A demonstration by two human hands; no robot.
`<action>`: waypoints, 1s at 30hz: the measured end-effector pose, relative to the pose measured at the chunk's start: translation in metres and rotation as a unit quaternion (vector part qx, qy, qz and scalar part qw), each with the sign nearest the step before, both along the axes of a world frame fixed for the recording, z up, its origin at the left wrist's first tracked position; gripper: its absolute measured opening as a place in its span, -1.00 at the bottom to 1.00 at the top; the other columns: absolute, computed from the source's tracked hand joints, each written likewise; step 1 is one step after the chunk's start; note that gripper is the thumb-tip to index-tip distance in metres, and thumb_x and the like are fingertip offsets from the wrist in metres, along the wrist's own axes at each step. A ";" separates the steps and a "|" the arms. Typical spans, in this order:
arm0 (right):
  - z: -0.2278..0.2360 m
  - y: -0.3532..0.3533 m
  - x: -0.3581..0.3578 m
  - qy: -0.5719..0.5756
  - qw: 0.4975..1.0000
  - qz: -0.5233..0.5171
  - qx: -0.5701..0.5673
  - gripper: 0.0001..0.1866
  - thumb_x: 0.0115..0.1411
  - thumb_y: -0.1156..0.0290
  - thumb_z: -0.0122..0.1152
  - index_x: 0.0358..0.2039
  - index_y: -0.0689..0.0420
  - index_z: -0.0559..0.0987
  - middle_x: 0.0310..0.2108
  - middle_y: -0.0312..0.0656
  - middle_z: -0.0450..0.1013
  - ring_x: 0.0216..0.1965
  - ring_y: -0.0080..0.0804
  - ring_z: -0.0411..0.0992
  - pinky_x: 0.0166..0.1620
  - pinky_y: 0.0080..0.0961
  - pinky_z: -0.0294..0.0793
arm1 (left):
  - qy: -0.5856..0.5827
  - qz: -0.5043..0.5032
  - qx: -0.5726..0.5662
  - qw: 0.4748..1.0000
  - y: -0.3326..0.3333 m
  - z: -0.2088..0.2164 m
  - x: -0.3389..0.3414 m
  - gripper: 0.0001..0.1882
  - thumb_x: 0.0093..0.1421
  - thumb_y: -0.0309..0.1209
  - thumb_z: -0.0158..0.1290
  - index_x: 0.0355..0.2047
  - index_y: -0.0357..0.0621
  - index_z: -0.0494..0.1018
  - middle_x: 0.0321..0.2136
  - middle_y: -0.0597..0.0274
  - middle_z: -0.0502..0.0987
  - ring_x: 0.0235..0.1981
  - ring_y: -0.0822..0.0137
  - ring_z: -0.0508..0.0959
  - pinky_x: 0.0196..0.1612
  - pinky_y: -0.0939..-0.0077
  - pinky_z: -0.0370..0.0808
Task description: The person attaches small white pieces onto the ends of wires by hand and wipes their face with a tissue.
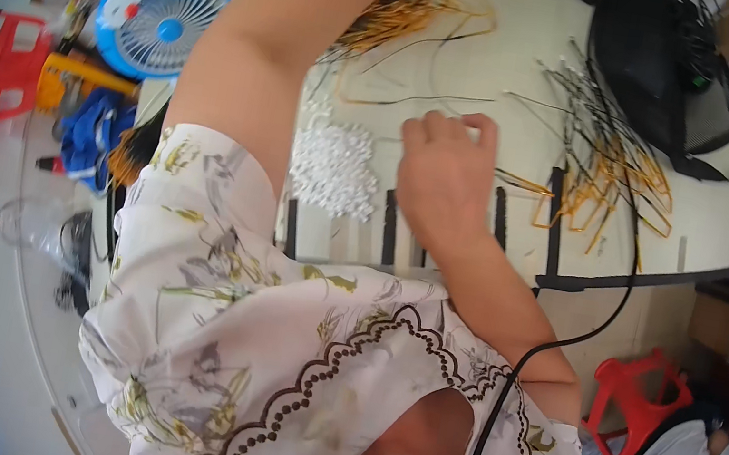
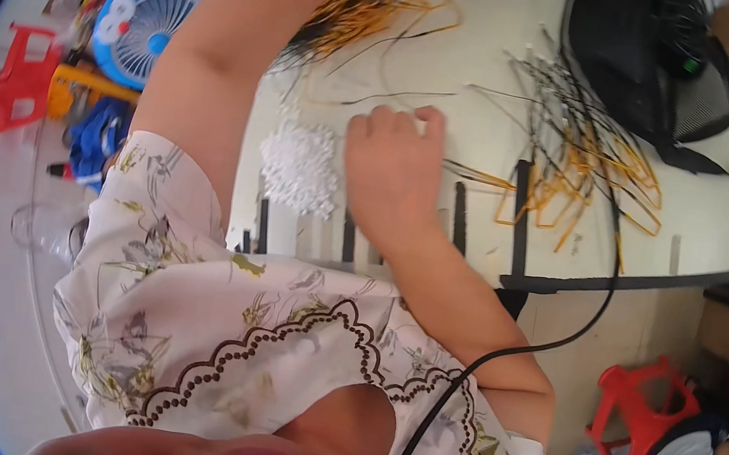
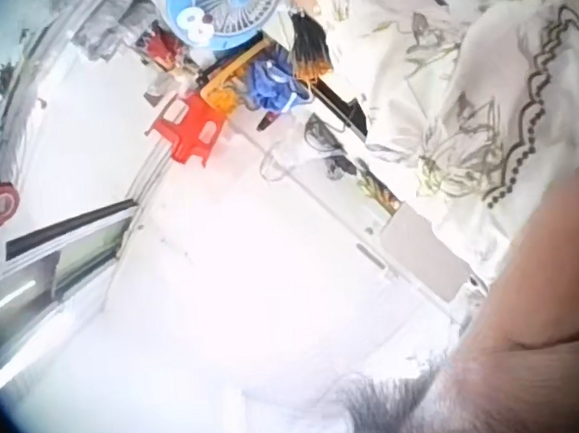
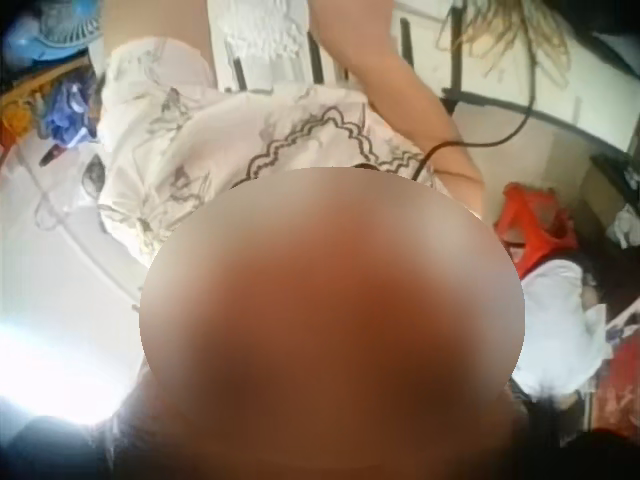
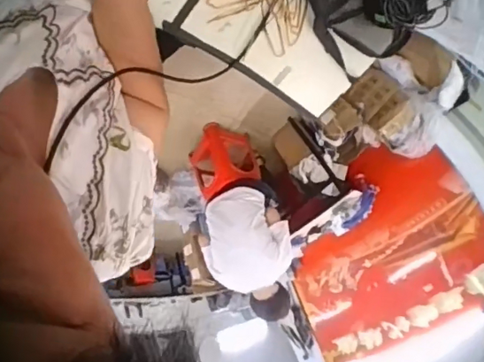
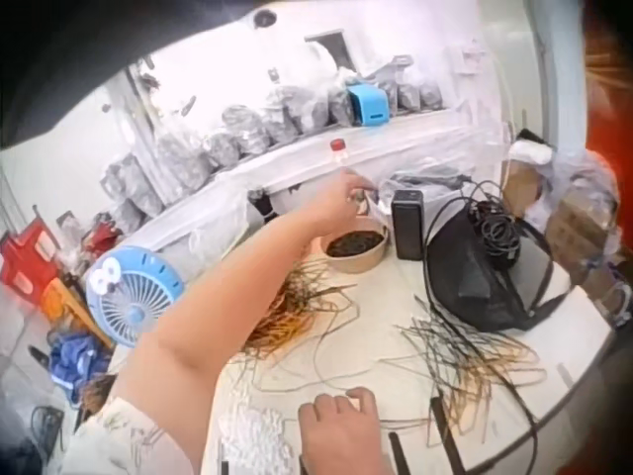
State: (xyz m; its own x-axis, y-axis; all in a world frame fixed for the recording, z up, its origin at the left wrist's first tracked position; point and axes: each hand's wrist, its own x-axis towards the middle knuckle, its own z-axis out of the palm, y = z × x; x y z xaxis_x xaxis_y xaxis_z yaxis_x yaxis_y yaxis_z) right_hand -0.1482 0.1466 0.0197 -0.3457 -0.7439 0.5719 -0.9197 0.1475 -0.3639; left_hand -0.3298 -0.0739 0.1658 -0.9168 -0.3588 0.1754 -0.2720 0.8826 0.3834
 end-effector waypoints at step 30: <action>0.027 -0.026 -0.004 -0.382 0.904 0.189 -0.041 -0.94 0.12 0.54 0.28 -0.40 0.24 0.57 -0.47 -0.41 0.48 -0.39 -0.69 0.38 -0.25 -0.68 0.37 | 0.275 0.170 0.350 0.879 0.049 -0.122 0.360 -0.85 0.16 -0.41 0.18 -0.30 -0.21 0.57 -0.47 0.25 0.61 -0.44 0.43 0.58 -0.33 0.55 0.49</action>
